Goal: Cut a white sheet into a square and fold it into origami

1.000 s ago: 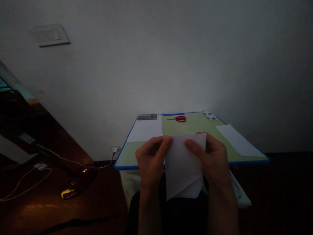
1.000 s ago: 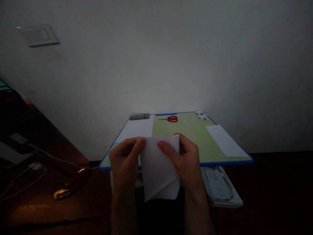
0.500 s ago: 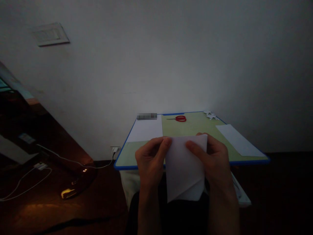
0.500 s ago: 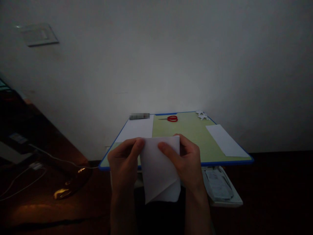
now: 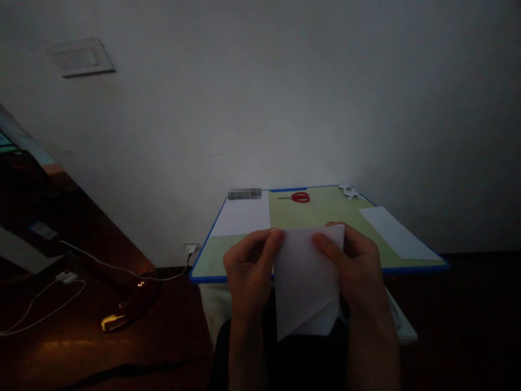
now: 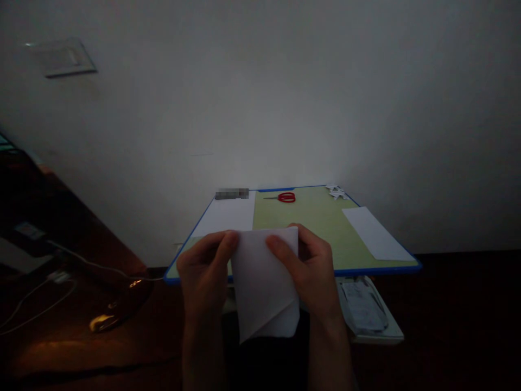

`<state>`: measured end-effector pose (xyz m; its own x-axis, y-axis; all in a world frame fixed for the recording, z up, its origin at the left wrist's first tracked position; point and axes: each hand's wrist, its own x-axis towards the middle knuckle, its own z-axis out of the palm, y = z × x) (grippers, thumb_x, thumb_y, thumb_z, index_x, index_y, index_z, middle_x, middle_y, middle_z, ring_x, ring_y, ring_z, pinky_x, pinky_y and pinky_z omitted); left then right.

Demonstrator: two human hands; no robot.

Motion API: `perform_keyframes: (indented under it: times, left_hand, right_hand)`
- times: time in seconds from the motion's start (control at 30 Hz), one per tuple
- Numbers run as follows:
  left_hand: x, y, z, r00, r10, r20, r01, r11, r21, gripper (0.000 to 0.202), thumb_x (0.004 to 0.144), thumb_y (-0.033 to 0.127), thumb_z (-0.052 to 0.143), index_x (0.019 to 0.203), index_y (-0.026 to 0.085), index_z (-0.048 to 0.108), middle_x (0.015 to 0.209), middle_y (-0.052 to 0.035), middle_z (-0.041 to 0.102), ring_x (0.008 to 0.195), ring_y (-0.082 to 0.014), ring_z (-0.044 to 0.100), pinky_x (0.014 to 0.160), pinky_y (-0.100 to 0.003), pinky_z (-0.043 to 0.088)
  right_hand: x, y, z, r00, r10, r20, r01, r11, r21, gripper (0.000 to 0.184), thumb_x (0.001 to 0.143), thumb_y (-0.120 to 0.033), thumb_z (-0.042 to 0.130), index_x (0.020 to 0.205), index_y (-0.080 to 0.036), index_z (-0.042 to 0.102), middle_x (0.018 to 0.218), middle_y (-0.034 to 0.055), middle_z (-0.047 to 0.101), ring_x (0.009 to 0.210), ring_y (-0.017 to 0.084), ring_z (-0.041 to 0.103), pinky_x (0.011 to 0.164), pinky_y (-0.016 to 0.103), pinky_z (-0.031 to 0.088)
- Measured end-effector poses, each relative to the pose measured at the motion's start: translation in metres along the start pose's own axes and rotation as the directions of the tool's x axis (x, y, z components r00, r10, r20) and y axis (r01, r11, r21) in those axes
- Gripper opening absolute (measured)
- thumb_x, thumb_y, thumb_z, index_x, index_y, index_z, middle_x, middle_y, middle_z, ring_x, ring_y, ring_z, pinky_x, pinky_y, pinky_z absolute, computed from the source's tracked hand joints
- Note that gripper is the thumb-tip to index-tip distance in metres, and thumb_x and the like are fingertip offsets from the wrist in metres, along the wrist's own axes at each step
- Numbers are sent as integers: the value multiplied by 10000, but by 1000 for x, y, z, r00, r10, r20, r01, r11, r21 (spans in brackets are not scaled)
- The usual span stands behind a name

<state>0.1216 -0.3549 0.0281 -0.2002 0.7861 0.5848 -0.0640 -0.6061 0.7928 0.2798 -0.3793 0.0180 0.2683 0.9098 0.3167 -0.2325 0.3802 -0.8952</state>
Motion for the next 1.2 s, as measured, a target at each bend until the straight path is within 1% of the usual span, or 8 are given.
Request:
perform_keyframes:
  times: [0.17,0.27,0.37,0.67,0.93,1.07,1.13,1.2]
  left_hand:
    - [0,0,0,999,28,-31,-26,998,66,53,849,250,832,796,251,842,736,24,814,644,-114,743,576,-163,580]
    - [1,-1,-1,997,62,-44,-57,993,102,51,848,248,834,799,257,841,735,30,814,643,-110,747,586,-160,586]
    - [2,-4,-2,995,86,-58,-79,989,124,47,846,251,840,800,261,841,742,33,817,652,-110,755,602,-162,596]
    - [2,-6,-5,989,121,-80,-107,981,160,43,836,250,848,796,266,843,732,30,816,638,-113,755,594,-170,601]
    - [-3,0,0,994,105,-34,-101,990,97,27,852,287,848,830,274,858,779,13,833,672,-135,774,618,-194,623]
    - [-2,0,1,992,89,-92,-80,992,101,40,850,299,849,824,268,855,779,16,831,685,-133,772,630,-196,622]
    - [-1,-1,0,990,87,-113,-75,991,106,55,850,307,850,818,262,852,768,16,826,674,-130,763,615,-194,614]
    - [0,-3,0,988,77,-136,-62,992,111,73,849,318,851,814,255,849,757,14,820,664,-130,756,603,-196,608]
  right_hand:
    - [4,0,-5,994,-103,32,105,992,-66,353,921,-419,770,668,-200,657,681,-37,510,607,103,462,494,226,332]
    - [6,1,-6,984,-177,23,179,978,-105,185,921,-369,775,796,-235,800,777,-21,579,722,122,530,580,249,374]
    - [6,2,-5,969,-234,-81,225,969,-104,42,862,-307,834,892,-289,858,775,-27,597,741,125,534,605,259,371]
    - [3,-5,-1,964,-247,-102,226,957,-182,160,943,-351,721,940,-285,867,759,-11,630,707,143,535,621,288,409]
    - [7,1,-9,950,-272,-152,262,962,-83,103,913,-339,766,929,-310,864,813,-6,697,760,146,593,621,264,435]
    - [7,-1,-19,986,-110,127,117,992,-44,352,812,-330,875,1158,-339,810,1086,17,808,925,201,727,742,298,575]
    - [6,-2,-23,959,24,281,3,995,-98,440,761,-331,916,1184,-301,798,1127,44,820,955,232,758,784,339,613]
    - [6,-1,-24,932,116,343,-59,983,-172,358,755,-360,918,1081,-246,827,1043,65,838,895,240,772,757,353,627]
